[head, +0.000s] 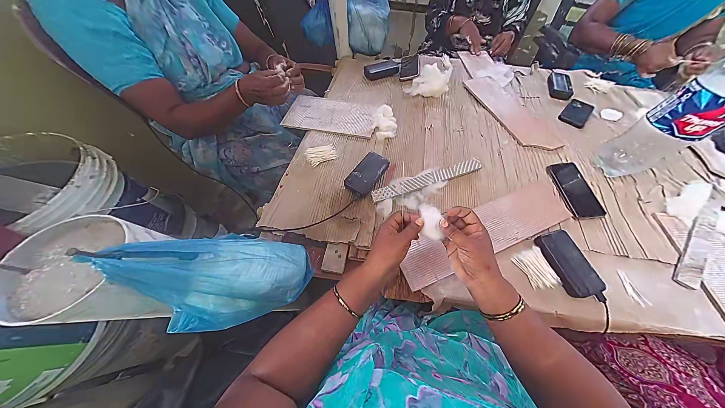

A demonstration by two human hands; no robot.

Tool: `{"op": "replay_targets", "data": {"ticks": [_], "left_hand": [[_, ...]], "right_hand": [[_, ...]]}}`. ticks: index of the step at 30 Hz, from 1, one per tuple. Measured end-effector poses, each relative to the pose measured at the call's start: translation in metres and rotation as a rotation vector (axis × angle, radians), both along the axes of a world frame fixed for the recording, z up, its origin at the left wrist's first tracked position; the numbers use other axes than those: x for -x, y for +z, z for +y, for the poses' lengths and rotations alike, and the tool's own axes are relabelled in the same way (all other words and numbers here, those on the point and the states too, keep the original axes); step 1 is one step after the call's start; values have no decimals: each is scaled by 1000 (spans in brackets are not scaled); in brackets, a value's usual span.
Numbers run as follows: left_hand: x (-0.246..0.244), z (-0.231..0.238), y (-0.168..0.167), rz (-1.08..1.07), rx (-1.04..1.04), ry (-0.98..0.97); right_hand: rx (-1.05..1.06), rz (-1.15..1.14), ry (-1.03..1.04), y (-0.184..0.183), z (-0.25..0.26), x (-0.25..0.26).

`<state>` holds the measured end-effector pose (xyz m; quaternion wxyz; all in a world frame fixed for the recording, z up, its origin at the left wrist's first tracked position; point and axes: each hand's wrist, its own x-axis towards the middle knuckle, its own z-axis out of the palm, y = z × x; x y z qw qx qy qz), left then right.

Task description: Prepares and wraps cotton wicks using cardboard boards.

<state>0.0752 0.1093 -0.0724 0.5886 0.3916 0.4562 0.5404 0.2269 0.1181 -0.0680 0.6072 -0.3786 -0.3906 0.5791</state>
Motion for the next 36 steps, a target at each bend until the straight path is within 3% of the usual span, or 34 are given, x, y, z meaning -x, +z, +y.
{"op": "replay_targets", "data": {"ticks": [3, 8, 12, 16, 22, 25, 28, 32, 36], "left_hand": [[0, 9, -3, 80, -17, 11], [2, 17, -6, 422, -135, 15], [2, 22, -9, 629, -289, 48], [5, 27, -15, 621, -328, 111], [-1, 32, -8, 289, -10, 13], [-11, 35, -9, 183, 52, -41], [-15, 39, -15, 182, 33, 31], [-2, 53, -21, 358, 4, 119], [18, 75, -34, 793, 14, 110]], "right_hand": [[98, -74, -89, -1, 9, -6], [199, -201, 56, 2, 17, -8], [276, -206, 56, 5, 21, 1], [303, -135, -10, 2, 28, 2], [216, -119, -46, -1, 32, 4], [232, -106, -41, -2, 33, 9], [248, -93, -66, -5, 35, 8], [330, -51, -124, -9, 45, -3], [402, 21, -136, -9, 50, -10]]}}
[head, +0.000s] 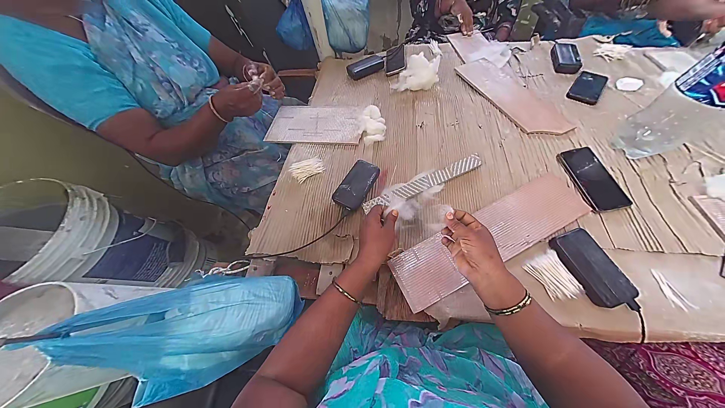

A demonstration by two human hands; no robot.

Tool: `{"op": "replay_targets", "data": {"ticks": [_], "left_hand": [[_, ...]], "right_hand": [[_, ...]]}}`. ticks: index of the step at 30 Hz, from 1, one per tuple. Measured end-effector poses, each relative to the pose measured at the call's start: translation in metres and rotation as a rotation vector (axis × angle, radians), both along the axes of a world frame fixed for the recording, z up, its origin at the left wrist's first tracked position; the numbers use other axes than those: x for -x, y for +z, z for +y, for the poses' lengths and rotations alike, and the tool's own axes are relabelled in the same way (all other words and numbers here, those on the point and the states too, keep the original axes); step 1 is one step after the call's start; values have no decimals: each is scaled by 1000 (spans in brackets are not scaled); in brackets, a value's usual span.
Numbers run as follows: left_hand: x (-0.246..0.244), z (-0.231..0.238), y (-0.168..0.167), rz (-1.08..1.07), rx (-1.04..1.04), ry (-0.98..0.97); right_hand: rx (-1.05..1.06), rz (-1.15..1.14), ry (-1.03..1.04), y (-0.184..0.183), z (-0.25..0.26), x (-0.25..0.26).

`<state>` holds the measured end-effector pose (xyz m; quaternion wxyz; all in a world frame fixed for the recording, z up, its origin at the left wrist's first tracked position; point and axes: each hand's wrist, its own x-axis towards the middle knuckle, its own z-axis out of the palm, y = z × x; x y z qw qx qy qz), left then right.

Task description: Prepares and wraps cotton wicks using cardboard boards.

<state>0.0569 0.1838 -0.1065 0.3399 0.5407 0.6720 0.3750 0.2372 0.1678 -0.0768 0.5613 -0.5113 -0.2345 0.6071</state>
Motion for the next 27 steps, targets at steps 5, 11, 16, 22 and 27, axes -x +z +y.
{"op": "replay_targets", "data": {"ticks": [5, 11, 16, 22, 27], "left_hand": [[14, 11, -19, 449, 20, -101], [-3, -14, -1, 187, -277, -61], [-18, -41, 25, -208, -212, -354], [-22, -64, 27, -402, 1, -451], [-12, -82, 25, -358, 62, -413]], "right_hand": [[4, 16, 6, 3, -4, -8], [2, -49, 4, 3, -20, -14], [129, 116, 54, 12, -42, -8], [171, 223, 87, 13, -64, -5], [24, 7, 98, 5, -71, -15]]}}
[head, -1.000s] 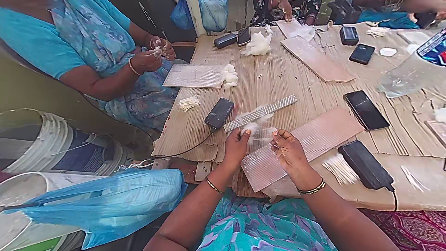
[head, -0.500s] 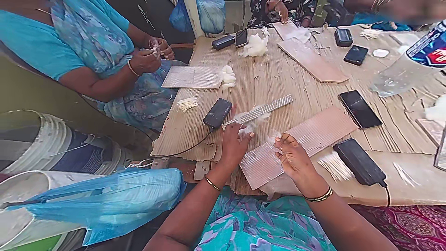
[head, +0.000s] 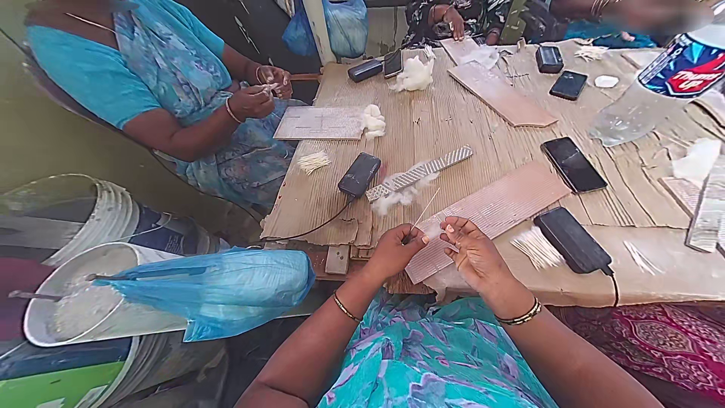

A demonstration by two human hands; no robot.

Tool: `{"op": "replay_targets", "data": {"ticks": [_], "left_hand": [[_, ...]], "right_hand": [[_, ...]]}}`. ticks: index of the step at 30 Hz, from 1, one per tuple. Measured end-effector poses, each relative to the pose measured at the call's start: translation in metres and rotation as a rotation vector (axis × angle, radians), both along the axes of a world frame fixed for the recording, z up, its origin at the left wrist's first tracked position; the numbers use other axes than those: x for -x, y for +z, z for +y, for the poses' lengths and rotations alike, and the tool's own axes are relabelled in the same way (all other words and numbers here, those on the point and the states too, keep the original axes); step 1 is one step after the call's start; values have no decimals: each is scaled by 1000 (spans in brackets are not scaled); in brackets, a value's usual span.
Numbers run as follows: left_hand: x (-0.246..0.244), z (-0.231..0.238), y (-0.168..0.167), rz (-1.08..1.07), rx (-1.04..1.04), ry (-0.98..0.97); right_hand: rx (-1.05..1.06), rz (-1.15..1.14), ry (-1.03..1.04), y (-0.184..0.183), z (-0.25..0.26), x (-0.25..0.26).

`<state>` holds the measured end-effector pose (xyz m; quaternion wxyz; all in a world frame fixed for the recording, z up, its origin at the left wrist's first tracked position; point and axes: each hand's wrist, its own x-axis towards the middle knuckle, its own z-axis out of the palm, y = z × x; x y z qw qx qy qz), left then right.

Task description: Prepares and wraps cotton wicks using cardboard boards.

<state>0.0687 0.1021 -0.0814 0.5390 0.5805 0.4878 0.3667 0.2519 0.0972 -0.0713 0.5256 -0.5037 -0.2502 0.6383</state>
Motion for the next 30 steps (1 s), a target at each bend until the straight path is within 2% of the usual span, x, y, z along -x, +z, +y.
{"op": "replay_targets", "data": {"ticks": [4, 8, 13, 16, 19, 25, 30], "left_hand": [[8, -8, -2, 60, 13, -23], [16, -12, -5, 189, 55, 1], [21, -13, -19, 369, 138, 36], [26, -17, -23, 460, 188, 35], [33, -25, -27, 486, 184, 4], [38, -33, -12, 600, 71, -130], [29, -33, -10, 711, 141, -162]], "right_hand": [[-58, -166, 211, 4, 0, 1], [-106, -314, 171, -7, -2, 9], [-268, -810, 256, -29, -5, 14], [-320, -1018, 307, -39, -4, 17], [-337, -1131, 328, -50, -1, 18], [-334, -1257, 319, -53, 0, 18], [-408, -1332, 321, -61, 5, 7]]}}
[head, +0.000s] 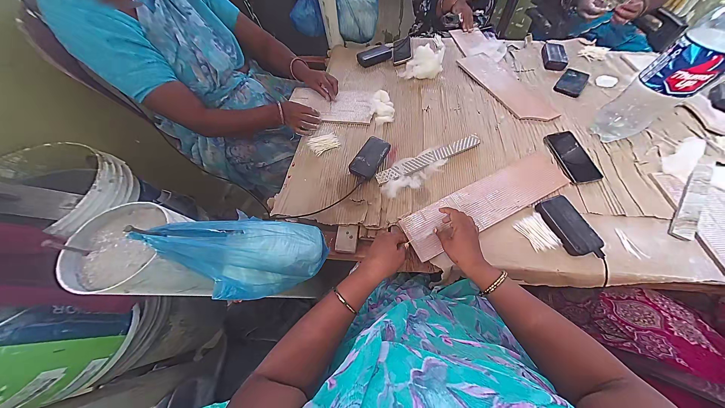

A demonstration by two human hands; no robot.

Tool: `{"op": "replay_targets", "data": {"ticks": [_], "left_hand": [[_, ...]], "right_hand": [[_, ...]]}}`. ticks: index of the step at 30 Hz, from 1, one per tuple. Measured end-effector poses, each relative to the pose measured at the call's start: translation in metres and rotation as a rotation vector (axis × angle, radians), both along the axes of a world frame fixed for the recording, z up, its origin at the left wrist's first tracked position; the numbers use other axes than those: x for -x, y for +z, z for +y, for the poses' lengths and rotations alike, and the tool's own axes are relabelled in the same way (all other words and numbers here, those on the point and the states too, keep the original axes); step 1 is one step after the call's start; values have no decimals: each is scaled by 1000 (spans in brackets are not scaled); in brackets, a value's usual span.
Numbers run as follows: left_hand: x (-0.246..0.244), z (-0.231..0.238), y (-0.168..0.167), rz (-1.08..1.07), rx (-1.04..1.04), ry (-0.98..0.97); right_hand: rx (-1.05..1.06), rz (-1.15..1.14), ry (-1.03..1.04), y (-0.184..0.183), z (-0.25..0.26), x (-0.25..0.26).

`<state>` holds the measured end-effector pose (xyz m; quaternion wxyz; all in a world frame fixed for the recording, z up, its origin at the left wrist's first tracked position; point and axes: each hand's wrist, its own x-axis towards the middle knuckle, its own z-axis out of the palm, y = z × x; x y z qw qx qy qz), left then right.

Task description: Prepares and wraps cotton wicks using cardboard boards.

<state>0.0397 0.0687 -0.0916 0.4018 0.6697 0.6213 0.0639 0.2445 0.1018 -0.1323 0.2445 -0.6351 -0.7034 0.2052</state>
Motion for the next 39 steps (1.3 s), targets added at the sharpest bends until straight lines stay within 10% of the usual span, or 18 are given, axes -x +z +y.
{"op": "replay_targets", "data": {"ticks": [6, 15, 25, 31, 39], "left_hand": [[-5, 3, -6, 79, 8, 43], [-10, -3, -8, 103, -16, 9], [-6, -15, -4, -7, 133, -109], [-2, 3, -2, -53, 26, 63], [-2, 15, -11, 93, -17, 16]], "right_hand": [[-90, -59, 0, 6, 5, -9], [-10, -519, 630, -10, 0, -9], [30, -483, 702, 7, -56, -65], [-140, -439, 488, 7, -10, -43], [-4, -533, 705, -4, 18, -1]]}}
